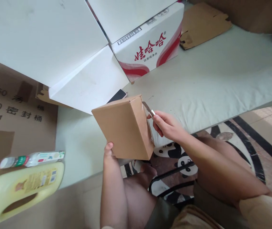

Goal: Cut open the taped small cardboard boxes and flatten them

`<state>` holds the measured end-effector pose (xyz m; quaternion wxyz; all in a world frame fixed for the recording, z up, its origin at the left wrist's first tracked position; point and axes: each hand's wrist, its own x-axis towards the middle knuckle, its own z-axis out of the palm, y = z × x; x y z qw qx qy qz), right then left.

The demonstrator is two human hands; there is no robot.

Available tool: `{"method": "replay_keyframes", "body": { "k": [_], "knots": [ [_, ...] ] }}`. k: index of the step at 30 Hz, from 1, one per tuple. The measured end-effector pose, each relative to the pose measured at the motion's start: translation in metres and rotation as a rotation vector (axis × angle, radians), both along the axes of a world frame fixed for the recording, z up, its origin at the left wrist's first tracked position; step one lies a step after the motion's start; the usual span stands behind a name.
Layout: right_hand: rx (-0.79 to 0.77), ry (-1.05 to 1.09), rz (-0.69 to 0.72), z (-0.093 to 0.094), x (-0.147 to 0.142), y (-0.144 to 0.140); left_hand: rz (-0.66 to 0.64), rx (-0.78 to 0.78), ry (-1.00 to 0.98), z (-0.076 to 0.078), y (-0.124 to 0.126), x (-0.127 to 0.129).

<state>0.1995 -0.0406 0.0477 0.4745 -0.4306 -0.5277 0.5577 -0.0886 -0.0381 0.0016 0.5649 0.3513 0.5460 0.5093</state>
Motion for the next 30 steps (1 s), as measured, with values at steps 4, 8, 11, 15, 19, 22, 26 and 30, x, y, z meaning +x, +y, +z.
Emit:
{"method": "replay_keyframes", "body": {
  "k": [4, 8, 11, 15, 19, 22, 26, 30],
  "knots": [
    [0.034, -0.166, -0.049, 0.007, 0.005, 0.0, -0.033, 0.002, -0.025, -0.002, -0.002, 0.0],
    [0.061, -0.355, -0.067, 0.015, 0.011, -0.002, -0.014, 0.009, -0.052, -0.005, -0.003, -0.001],
    [0.03, -0.464, 0.026, 0.018, 0.013, -0.003, 0.017, 0.033, -0.055, -0.008, -0.001, -0.004],
    [-0.015, -0.575, 0.175, 0.019, 0.011, -0.003, 0.064, 0.074, -0.059, -0.007, 0.004, -0.009],
    [-0.059, -0.662, 0.279, 0.021, 0.009, -0.003, 0.167, 0.163, -0.067, -0.002, 0.011, -0.005],
    [-0.085, -0.703, 0.341, 0.02, 0.008, -0.003, 0.261, 0.214, -0.101, 0.001, 0.015, 0.0],
    [-0.112, -0.72, 0.396, 0.019, 0.006, -0.002, 0.279, 0.282, -0.14, 0.003, 0.018, 0.001],
    [-0.122, -0.71, 0.419, 0.019, 0.006, -0.002, 0.24, 0.3, -0.138, 0.004, 0.02, -0.001]
  ]
}}
